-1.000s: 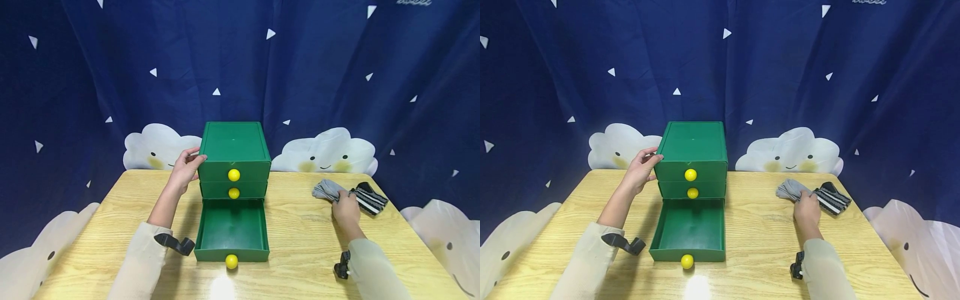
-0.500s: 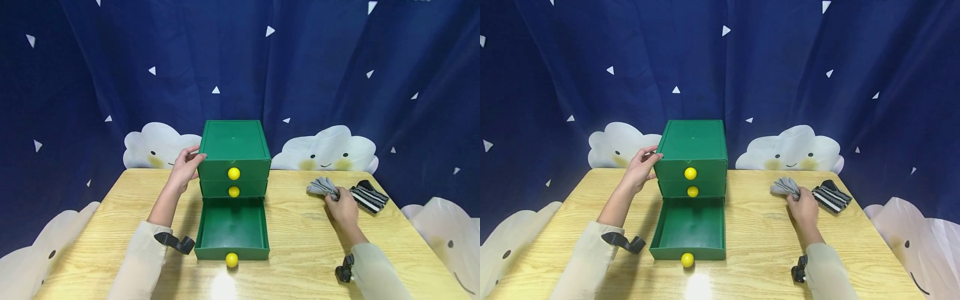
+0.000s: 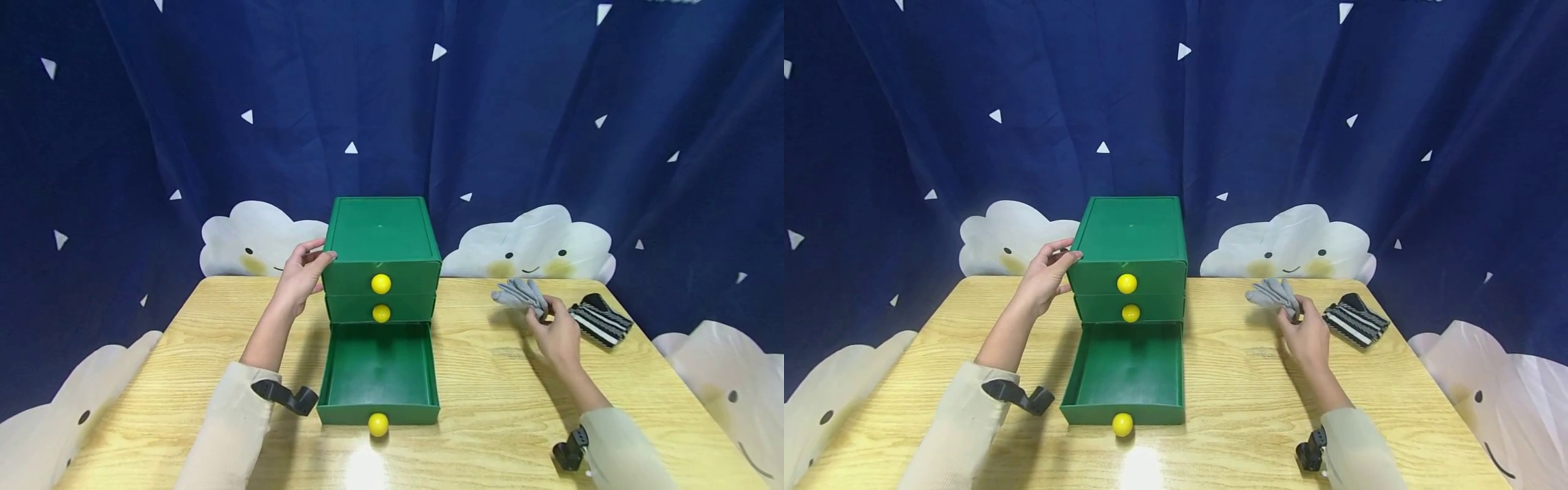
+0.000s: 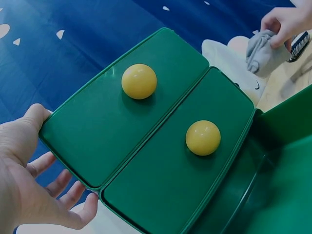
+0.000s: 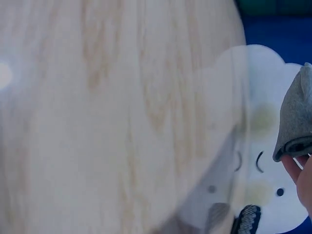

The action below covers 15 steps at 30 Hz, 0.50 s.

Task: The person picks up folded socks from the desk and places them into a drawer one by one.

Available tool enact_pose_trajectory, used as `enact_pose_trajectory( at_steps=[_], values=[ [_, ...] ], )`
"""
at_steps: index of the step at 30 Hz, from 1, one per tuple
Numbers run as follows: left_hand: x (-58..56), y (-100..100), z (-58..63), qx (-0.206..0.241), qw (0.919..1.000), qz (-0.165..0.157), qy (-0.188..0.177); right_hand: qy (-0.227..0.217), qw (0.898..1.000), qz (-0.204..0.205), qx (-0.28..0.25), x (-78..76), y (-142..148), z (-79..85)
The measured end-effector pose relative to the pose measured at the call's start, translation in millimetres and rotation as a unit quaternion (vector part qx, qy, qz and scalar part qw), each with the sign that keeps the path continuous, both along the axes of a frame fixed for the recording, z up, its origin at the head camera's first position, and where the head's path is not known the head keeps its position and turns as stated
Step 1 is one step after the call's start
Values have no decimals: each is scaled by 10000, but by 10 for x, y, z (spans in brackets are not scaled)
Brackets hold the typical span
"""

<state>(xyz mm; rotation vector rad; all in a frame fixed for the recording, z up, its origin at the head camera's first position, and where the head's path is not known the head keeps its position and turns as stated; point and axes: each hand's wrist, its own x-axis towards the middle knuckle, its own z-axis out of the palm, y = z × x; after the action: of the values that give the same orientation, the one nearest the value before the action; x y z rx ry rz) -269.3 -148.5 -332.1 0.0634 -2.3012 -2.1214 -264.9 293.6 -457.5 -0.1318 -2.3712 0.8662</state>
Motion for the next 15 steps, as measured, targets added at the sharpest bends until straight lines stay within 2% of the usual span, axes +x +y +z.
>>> enact_pose_trajectory(
  at_steps=[7,15],
  values=[
    [8,-8,14,-44,10000,10,-4,478,9969,632,35,141,-110,155],
    [19,-8,25,4,10000,-54,-57,1001,9839,1460,232,336,-286,319]
  ],
)
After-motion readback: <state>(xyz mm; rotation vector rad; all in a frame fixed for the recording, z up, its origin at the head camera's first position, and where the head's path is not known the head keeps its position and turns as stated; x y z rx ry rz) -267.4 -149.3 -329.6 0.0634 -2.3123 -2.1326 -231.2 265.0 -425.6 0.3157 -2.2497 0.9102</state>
